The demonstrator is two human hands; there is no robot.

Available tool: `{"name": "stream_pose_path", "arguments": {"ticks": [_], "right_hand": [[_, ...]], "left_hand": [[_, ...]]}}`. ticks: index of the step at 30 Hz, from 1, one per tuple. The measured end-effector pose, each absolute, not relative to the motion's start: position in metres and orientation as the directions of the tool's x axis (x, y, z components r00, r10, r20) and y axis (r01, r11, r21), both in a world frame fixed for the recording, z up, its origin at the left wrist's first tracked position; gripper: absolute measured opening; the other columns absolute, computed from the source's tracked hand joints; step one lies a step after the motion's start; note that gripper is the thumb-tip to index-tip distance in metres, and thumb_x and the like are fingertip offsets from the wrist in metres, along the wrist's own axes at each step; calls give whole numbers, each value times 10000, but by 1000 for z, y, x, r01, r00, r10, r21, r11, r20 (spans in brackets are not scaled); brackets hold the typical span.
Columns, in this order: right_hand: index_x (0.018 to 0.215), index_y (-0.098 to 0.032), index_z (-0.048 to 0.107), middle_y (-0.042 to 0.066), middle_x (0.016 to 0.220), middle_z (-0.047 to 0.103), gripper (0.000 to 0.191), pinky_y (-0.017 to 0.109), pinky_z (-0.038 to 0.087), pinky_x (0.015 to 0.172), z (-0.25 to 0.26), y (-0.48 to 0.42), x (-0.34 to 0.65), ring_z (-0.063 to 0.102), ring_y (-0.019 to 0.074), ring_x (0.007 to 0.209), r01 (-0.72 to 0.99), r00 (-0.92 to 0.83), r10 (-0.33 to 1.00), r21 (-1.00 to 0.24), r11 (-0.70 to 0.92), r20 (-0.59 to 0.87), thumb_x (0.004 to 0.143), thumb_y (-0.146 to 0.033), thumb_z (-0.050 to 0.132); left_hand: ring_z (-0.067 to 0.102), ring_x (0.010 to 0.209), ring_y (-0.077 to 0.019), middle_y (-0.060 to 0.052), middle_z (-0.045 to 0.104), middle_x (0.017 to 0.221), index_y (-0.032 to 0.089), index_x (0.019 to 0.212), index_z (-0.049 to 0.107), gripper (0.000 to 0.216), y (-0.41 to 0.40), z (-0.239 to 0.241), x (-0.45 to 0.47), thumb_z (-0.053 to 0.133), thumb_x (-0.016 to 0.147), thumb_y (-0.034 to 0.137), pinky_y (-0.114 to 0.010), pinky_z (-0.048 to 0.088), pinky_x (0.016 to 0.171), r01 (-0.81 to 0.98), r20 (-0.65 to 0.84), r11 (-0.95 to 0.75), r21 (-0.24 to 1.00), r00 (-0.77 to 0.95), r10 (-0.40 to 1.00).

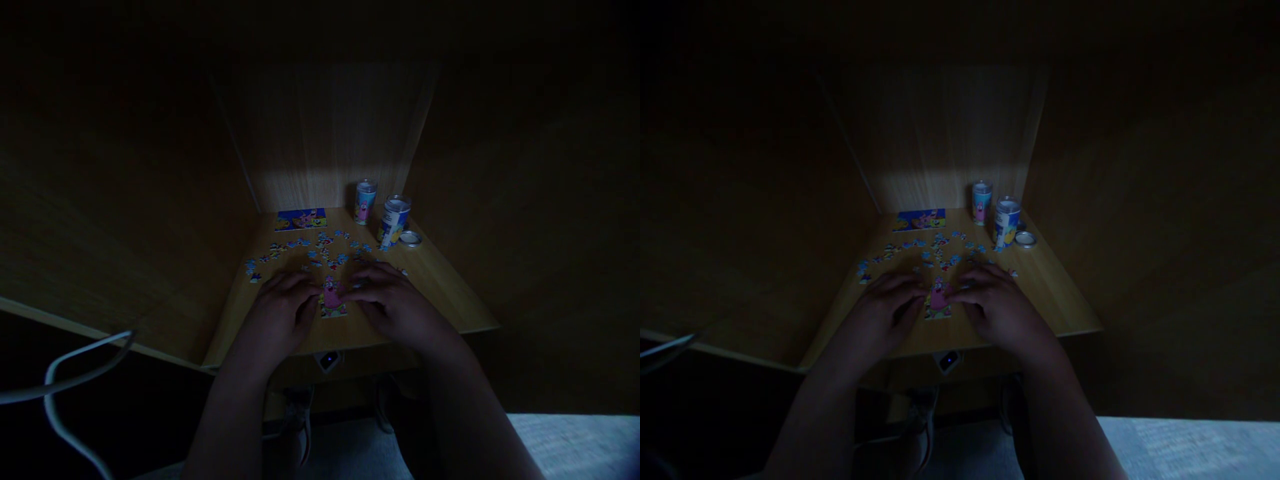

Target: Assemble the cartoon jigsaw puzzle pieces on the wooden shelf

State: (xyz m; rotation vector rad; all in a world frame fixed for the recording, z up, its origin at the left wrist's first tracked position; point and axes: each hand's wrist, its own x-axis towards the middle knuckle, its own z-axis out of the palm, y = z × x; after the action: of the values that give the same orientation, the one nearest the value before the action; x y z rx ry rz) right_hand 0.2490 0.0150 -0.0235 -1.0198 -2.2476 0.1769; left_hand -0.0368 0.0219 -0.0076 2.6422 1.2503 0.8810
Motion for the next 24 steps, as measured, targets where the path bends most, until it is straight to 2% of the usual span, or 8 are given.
{"name": "stream_pose_path", "arguments": {"ticks": [15,24], "right_hand": [[1363,-447,845,7,1318,818,478,509,581,1173,-22,16,248,723,246,1300,620,-489,717,-381,686,496,1046,-116,710],[1317,-288,813,97,1331,805,289,557,590,1148,-23,14,244,704,311,1325,698,-374,776,-397,596,507,1087,-185,672]], "left_hand": [[754,1227,-306,-73,815,1310,276,1210,813,245,21,-7,-35,694,1056,127,-566,618,1100,682,447,-654,329,498,743],[756,1194,-301,-71,816,1279,268,1164,785,182,21,-7,-35,672,1075,155,-565,618,1082,691,427,-640,337,493,758]]}}
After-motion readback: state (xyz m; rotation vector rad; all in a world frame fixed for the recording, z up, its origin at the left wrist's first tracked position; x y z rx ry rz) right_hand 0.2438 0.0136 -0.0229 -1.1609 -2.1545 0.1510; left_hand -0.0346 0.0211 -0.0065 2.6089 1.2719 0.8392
